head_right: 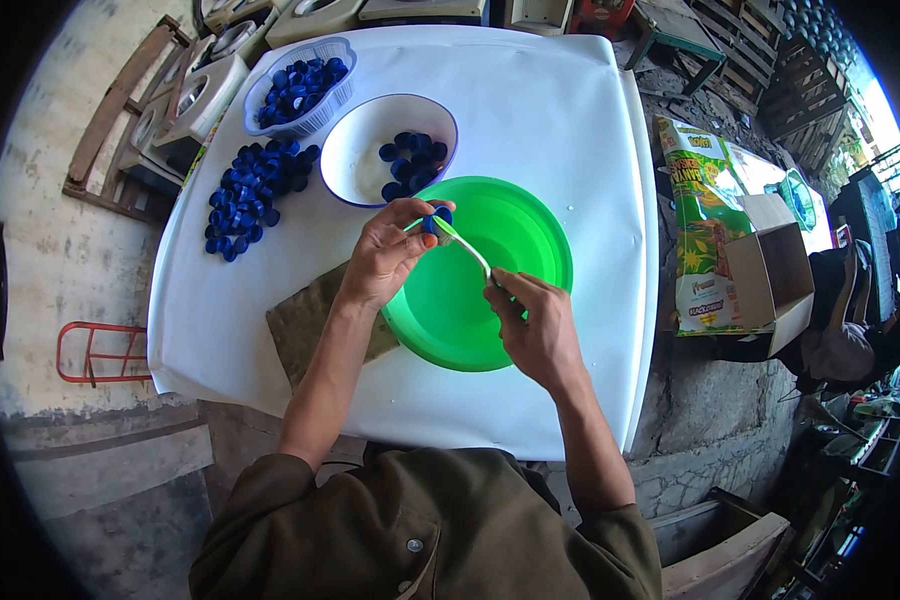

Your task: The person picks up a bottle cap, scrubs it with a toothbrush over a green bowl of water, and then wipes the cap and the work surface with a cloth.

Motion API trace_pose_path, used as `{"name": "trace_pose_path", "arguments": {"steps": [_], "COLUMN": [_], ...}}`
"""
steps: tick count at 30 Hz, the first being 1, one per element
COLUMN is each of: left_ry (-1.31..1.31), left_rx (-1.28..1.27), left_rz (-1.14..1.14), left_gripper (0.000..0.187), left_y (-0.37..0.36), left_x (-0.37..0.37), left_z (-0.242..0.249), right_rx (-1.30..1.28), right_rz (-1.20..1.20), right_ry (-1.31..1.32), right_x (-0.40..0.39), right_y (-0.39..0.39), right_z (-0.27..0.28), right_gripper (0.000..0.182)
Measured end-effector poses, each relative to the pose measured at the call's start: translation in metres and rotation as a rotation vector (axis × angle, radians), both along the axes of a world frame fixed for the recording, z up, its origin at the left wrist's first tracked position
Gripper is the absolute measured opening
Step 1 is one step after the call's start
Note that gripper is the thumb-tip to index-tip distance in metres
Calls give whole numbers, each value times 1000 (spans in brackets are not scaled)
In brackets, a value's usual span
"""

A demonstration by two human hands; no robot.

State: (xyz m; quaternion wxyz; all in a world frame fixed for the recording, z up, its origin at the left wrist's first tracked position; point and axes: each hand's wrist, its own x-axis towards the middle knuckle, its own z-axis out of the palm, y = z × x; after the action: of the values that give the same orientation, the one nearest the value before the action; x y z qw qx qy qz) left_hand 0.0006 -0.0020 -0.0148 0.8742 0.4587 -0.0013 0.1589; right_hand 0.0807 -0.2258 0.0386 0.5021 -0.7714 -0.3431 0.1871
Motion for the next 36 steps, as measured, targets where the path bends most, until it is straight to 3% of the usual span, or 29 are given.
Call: {"name": "trace_pose_path", "arguments": {"steps": [5, 10, 13, 18, 22, 26, 33, 36], "left_ry": [53, 64, 81, 49, 25, 3, 19, -3], "left_rx": [-27, -17, 31, 56, 46, 54, -18, 3], "left_rz": [58, 26, 24, 15, 37, 31, 42, 43], "left_gripper": [30, 34, 35, 35, 37, 36, 28, 26], "left_y": [-1, -2, -1, -3, -5, -3, -5, -5], "left_x": [4, 0, 1, -1, 1, -1, 3, 1], "left_z": [-6, 1, 1, 2, 5, 0, -1, -1], "right_rx": [-5, -72, -16, -36, 25, -4, -46, 30], "right_rz": [10, -50, -21, -8, -6, 31, 40, 66], "right_ry": [-143, 116, -89, 186, -16, 254, 197, 338], "right_x": [1, 2, 2, 3, 1, 0, -2, 2], "right_y": [1, 1, 0, -4, -2, -4, -3, -7], "right_z": [-6, 12, -7, 5, -11, -1, -4, 1], "right_gripper": [19, 18, 20, 22, 23, 22, 23, 23]}}
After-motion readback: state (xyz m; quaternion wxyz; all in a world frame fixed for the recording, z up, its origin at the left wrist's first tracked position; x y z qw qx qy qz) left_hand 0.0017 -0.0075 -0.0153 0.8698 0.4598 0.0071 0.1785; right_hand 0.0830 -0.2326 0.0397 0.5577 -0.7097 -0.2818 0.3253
